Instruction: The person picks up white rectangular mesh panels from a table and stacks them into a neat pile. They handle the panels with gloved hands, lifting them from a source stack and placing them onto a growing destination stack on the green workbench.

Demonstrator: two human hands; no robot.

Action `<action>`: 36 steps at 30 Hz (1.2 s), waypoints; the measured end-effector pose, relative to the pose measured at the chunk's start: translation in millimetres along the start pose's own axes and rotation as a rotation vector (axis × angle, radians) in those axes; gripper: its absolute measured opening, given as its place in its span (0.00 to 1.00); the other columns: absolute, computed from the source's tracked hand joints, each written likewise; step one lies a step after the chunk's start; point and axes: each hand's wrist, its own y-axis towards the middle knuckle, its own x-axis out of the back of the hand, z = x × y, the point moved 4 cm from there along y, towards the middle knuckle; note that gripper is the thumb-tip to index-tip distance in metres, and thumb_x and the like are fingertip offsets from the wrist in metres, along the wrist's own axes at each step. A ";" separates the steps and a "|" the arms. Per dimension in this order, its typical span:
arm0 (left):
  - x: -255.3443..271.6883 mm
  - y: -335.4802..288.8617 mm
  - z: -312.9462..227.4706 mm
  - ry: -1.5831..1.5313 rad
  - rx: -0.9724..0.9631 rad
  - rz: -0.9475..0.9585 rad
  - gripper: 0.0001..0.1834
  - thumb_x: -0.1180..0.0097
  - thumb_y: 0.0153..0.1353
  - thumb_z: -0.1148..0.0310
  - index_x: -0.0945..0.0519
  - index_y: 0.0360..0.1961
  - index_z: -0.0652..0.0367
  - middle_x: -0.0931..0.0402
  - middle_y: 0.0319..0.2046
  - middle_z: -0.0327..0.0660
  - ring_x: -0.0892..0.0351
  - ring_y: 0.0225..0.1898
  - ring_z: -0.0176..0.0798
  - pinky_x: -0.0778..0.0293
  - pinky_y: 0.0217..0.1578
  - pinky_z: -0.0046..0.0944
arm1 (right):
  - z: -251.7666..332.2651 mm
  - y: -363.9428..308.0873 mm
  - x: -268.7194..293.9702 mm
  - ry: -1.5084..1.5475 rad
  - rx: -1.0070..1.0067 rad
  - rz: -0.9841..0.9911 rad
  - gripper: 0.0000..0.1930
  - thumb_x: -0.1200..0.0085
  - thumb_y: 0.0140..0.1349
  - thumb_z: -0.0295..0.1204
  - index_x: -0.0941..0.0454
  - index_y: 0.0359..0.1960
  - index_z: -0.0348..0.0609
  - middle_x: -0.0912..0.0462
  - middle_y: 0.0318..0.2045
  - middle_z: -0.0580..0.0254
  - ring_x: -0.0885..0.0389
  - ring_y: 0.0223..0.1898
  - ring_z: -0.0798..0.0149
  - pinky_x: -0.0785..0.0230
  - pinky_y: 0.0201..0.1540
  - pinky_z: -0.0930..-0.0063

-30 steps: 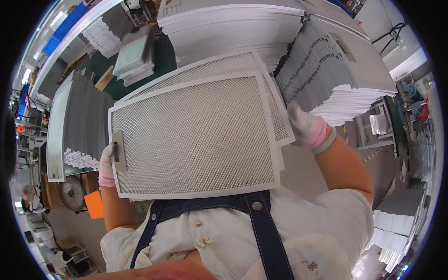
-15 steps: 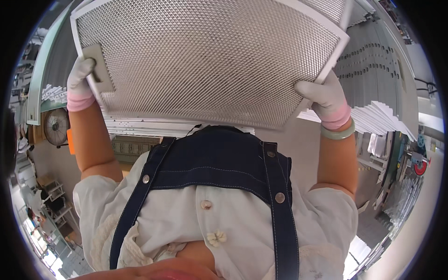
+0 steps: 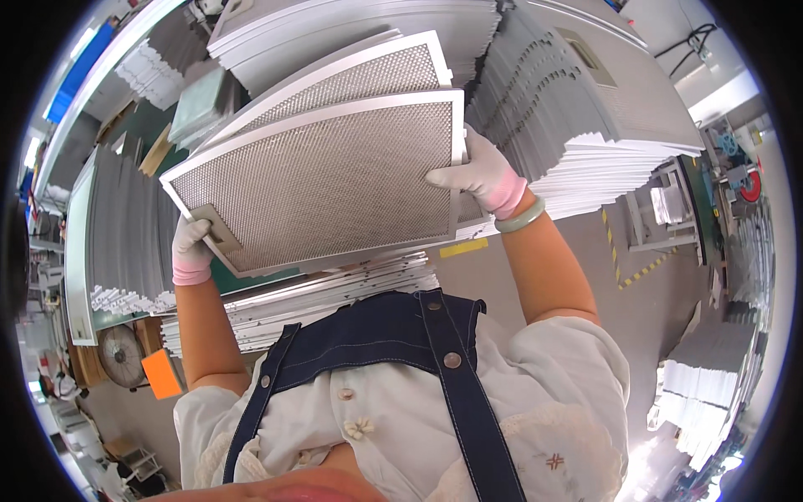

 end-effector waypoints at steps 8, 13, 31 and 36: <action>10.7 13.2 -0.1 0.143 -0.177 0.064 0.48 0.24 0.39 0.66 0.36 0.63 0.67 0.25 0.53 0.45 0.25 0.53 0.44 0.29 0.54 0.44 | -8.0 -1.0 6.8 -0.147 0.246 -0.007 0.40 0.29 0.47 0.24 0.37 0.62 0.34 0.24 0.52 0.57 0.27 0.54 0.64 0.35 0.60 0.68; 17.2 17.7 10.8 0.344 -0.279 0.147 0.49 0.21 0.39 0.58 0.31 0.60 0.67 0.26 0.54 0.44 0.29 0.57 0.42 0.33 0.58 0.44 | -44.8 2.6 16.2 -0.153 0.073 0.058 0.36 0.28 0.44 0.25 0.30 0.58 0.35 0.21 0.49 0.55 0.26 0.52 0.64 0.33 0.57 0.70; 35.1 5.4 28.1 0.096 -0.472 -0.015 0.59 0.42 0.47 0.28 0.42 0.68 0.63 0.42 0.67 0.45 0.42 0.68 0.47 0.46 0.67 0.54 | -71.6 -18.0 11.3 -0.112 0.373 -0.154 0.59 0.32 0.43 0.31 0.64 0.72 0.34 0.46 0.70 0.52 0.51 0.72 0.59 0.60 0.72 0.65; 20.3 1.5 33.5 0.056 -0.491 -0.118 0.62 0.41 0.43 0.26 0.43 0.69 0.62 0.44 0.69 0.49 0.42 0.68 0.52 0.47 0.68 0.56 | -57.2 -4.7 -0.3 0.034 0.347 -0.133 0.45 0.32 0.51 0.38 0.44 0.66 0.30 0.31 0.61 0.55 0.36 0.63 0.62 0.45 0.66 0.66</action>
